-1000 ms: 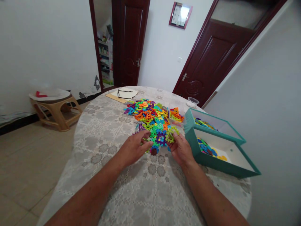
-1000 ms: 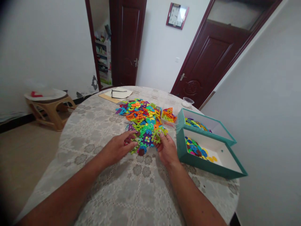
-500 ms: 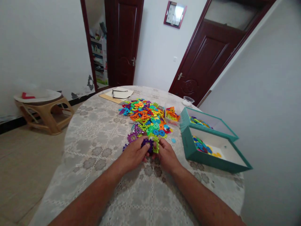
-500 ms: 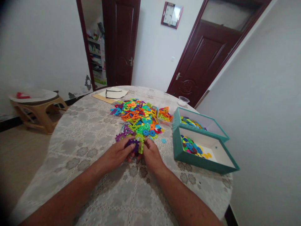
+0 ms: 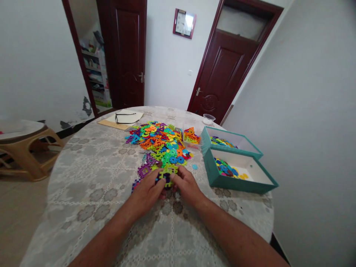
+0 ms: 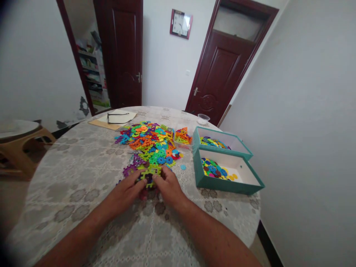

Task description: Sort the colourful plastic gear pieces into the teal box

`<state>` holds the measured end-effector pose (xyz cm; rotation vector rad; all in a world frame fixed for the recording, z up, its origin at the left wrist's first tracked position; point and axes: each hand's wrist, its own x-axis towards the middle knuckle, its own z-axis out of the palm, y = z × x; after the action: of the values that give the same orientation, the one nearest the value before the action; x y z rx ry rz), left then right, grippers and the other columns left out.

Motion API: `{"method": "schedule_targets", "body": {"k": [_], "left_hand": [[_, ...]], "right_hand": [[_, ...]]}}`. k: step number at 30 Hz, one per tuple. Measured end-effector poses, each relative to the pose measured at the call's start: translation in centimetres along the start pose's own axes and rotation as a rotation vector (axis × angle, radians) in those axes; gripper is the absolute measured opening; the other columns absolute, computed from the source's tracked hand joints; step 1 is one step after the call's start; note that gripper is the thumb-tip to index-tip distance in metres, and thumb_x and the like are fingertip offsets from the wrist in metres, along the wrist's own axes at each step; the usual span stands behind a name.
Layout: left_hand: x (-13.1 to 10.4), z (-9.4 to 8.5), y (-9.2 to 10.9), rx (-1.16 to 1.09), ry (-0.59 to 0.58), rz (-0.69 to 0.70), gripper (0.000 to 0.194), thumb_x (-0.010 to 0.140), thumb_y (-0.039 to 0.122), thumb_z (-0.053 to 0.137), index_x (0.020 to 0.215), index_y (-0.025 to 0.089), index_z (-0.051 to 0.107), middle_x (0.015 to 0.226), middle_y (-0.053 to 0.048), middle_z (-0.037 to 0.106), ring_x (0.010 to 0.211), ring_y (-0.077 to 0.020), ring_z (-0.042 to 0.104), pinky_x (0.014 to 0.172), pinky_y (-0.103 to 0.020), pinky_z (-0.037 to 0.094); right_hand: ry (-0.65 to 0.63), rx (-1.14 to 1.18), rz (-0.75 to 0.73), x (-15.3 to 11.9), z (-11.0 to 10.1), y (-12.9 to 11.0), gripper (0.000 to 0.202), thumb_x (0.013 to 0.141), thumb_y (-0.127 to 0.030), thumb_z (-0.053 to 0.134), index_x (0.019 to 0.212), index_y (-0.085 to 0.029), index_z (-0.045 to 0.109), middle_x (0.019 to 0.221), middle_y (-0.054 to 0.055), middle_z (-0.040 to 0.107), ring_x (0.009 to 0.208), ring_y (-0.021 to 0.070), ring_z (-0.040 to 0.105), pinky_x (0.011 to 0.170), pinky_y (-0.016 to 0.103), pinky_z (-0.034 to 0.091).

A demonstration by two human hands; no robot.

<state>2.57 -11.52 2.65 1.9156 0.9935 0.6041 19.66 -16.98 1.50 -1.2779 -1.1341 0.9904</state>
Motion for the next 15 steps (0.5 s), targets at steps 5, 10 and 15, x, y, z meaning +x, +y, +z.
{"method": "schedule_targets", "body": {"k": [5,10,15], "left_hand": [[-0.1,-0.4,-0.1,-0.059,-0.059,0.135,0.037,0.097,0.033,0.041,0.117,0.021,0.069,0.120,-0.010,0.074,0.104,-0.0244,0.071,0.088,-0.035,0.061],[-0.8,-1.5,1.2,-0.287,-0.188,0.029,0.057,0.095,0.051,0.050,0.141,0.018,0.057,0.113,-0.012,0.074,0.089,-0.0264,0.073,0.072,-0.037,0.062],[-0.3,-4.4,0.9,0.073,0.059,0.049,0.045,0.094,0.046,0.052,0.125,0.019,0.068,0.112,-0.011,0.075,0.097,-0.0276,0.071,0.084,-0.037,0.057]], "right_hand": [[-0.188,-0.035,0.015,-0.7,0.0,-1.0,0.025,0.086,-0.040,0.072,0.100,-0.023,0.062,0.079,-0.003,0.065,0.062,0.0139,0.058,0.052,0.024,0.048],[-0.198,-0.204,0.048,-0.4,-2.3,-4.0,0.020,0.087,-0.034,0.067,0.102,-0.022,0.061,0.074,-0.004,0.062,0.055,0.0128,0.056,0.047,0.024,0.047],[0.065,-0.414,-0.035,2.0,-10.4,-8.8,0.055,0.087,-0.038,0.071,0.136,-0.020,0.055,0.070,-0.004,0.062,0.051,0.0137,0.057,0.046,0.024,0.049]]}}
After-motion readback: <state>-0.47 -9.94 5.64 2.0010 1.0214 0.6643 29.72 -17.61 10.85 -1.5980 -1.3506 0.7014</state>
